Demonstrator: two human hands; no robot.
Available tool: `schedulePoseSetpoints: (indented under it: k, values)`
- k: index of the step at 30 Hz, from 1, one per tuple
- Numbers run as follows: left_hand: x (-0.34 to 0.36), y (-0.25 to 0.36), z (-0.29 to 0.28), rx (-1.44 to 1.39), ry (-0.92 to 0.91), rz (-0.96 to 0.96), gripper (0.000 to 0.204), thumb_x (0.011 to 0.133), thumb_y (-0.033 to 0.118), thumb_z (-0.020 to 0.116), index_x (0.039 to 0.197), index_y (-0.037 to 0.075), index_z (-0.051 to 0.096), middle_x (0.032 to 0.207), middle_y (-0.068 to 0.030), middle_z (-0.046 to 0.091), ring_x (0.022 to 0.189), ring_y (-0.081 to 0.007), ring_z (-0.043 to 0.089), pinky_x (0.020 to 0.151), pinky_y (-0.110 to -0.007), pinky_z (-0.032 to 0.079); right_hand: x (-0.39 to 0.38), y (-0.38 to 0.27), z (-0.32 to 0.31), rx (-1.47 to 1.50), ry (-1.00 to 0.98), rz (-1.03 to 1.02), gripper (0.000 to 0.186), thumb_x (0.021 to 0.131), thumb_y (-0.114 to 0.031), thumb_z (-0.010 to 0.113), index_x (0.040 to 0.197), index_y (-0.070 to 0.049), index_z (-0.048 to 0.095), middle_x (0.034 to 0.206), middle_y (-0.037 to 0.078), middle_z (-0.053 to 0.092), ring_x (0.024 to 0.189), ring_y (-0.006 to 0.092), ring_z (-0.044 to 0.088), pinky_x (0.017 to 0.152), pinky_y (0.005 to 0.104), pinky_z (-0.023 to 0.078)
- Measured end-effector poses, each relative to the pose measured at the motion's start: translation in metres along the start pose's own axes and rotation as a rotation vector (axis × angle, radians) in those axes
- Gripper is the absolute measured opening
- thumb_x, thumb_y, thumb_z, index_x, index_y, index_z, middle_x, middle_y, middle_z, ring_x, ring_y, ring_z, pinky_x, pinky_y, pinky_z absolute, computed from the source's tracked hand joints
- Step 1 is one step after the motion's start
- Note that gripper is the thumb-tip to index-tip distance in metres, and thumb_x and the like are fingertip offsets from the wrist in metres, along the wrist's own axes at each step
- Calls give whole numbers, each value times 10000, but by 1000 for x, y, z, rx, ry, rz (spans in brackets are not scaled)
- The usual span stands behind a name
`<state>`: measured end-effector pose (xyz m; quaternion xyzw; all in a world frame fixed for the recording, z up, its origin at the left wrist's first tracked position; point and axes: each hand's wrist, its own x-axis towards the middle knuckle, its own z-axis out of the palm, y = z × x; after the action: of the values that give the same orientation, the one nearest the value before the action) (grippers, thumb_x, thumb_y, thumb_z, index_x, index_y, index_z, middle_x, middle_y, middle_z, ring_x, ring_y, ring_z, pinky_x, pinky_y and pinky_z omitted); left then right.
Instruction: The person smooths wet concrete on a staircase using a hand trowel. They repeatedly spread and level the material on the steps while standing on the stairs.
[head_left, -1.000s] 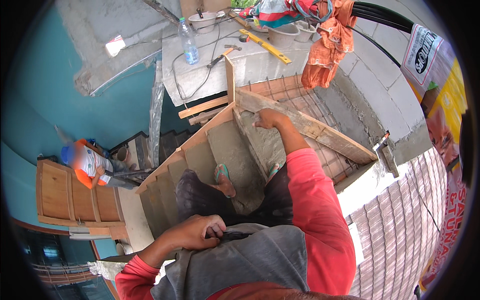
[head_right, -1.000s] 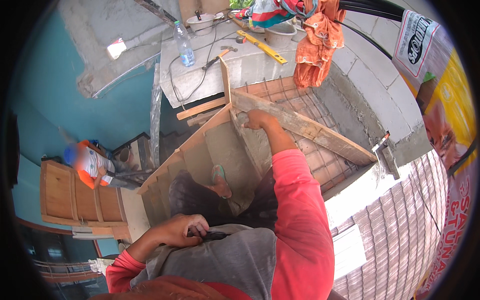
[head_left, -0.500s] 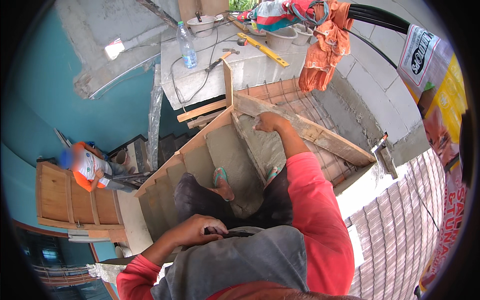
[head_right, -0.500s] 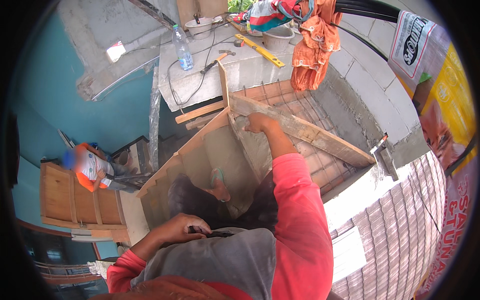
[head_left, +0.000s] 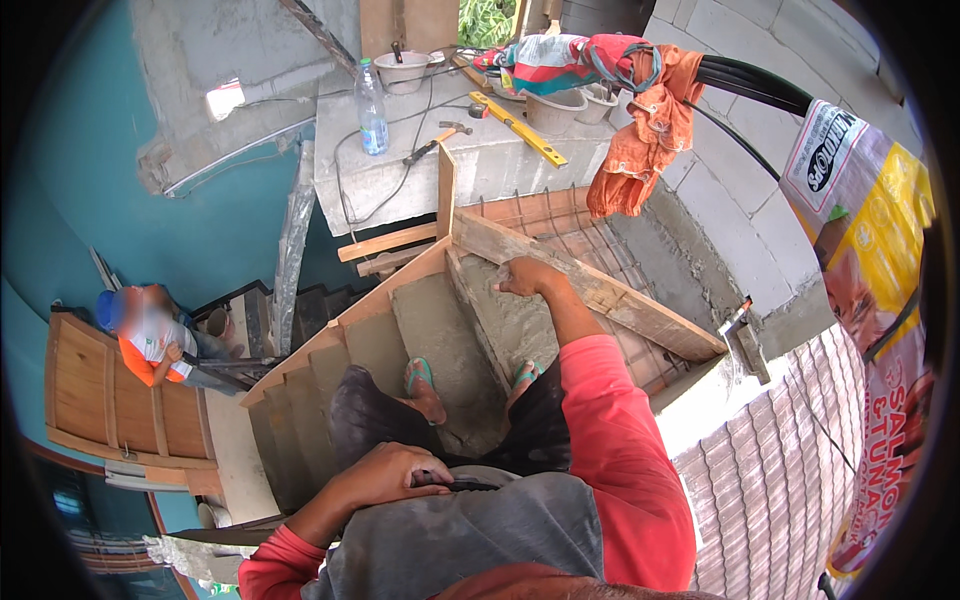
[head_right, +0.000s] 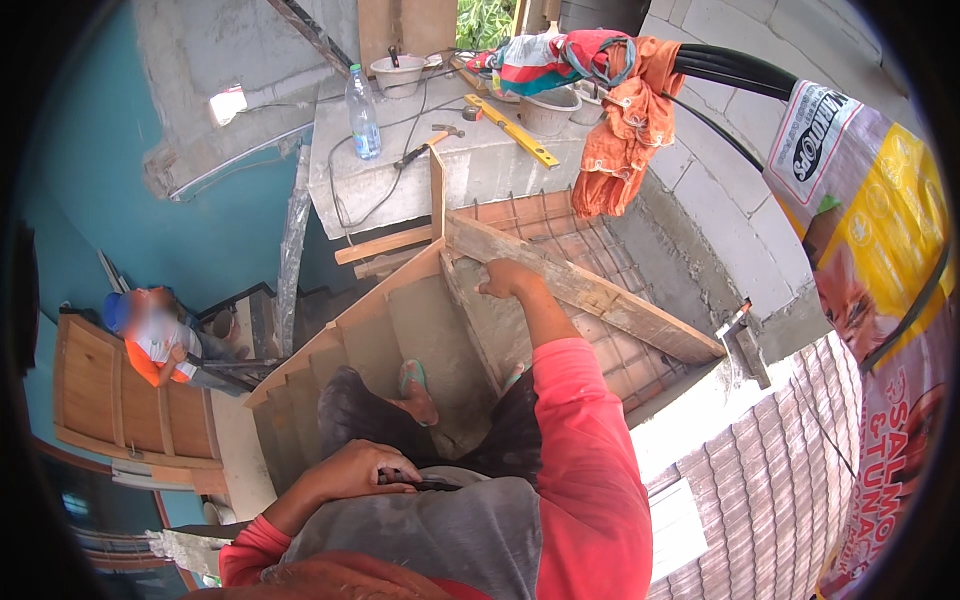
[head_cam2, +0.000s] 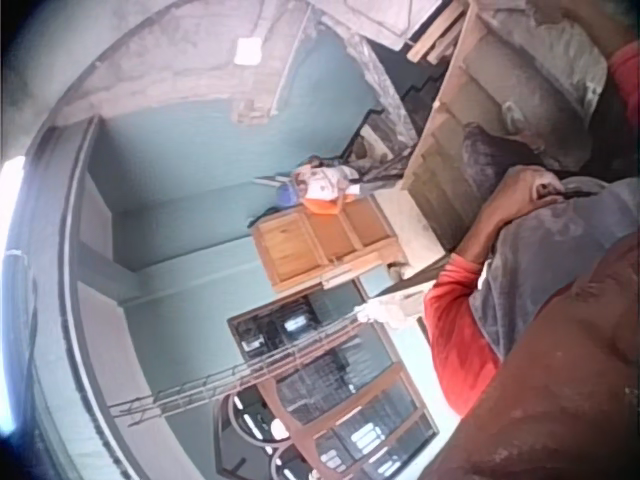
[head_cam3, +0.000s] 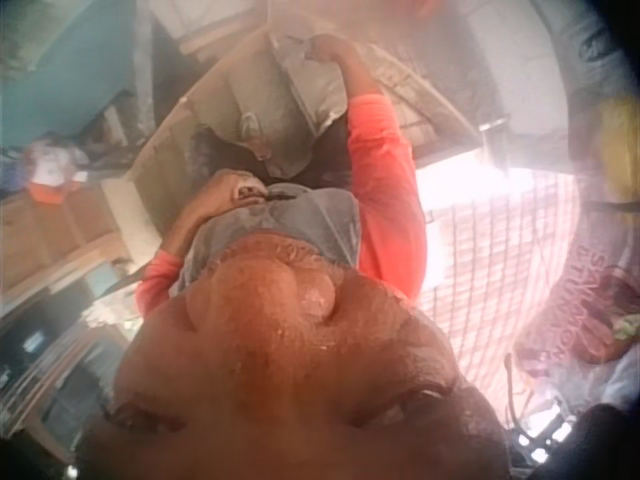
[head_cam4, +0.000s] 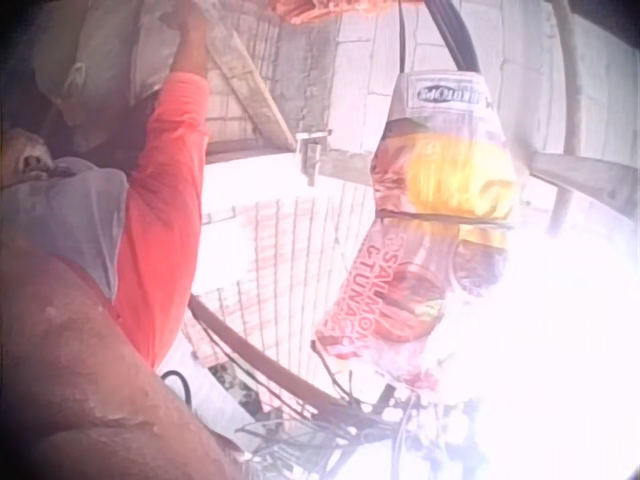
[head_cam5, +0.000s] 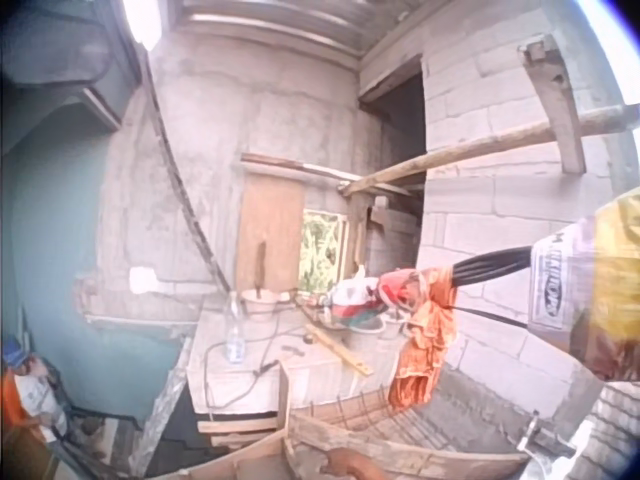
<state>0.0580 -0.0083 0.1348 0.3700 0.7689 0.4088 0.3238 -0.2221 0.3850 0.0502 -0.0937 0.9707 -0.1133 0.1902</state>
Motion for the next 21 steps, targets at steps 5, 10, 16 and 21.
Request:
schedulePoseSetpoints:
  k: [5, 10, 16, 21]
  values:
    - [-5, 1, 0, -59, -10, -24, 254, 956, 299, 786, 1100, 90, 788, 970, -95, 761, 874, -262, 749, 786, -364, 589, 1, -8, -1, 14, 1, -29, 634, 914, -500, 757, 1328, -24, 700, 1315, 259, 698, 1252, 426, 649, 1068, 466, 507]
    - [-13, 4, 2, -6, 27, 57, 226, 1001, 236, 747, 1134, 55, 720, 1052, -105, 747, 958, -275, 745, 826, -367, 587, 7, -12, 0, -3, 18, -42, 619, 915, -488, 761, 1338, -40, 698, 1309, 255, 703, 1239, 424, 655, 1055, 463, 513]
    - [-18, 22, -2, 48, 29, 44, 255, 1014, 271, 732, 1127, 47, 684, 1038, -113, 733, 932, -278, 740, 804, -379, 586, 17, -1, 10, 9, 58, -84, 606, 926, -504, 757, 1289, -20, 721, 1202, 253, 743, 1154, 434, 688, 1009, 461, 535]
    - [-21, 22, -2, 54, 46, -50, 314, 967, 340, 795, 1087, 68, 695, 980, -104, 741, 821, -243, 726, 732, -364, 575, 14, -11, 3, 33, 14, -38, 575, 923, -474, 757, 1282, -25, 723, 1285, 246, 716, 1223, 422, 665, 1033, 477, 523]
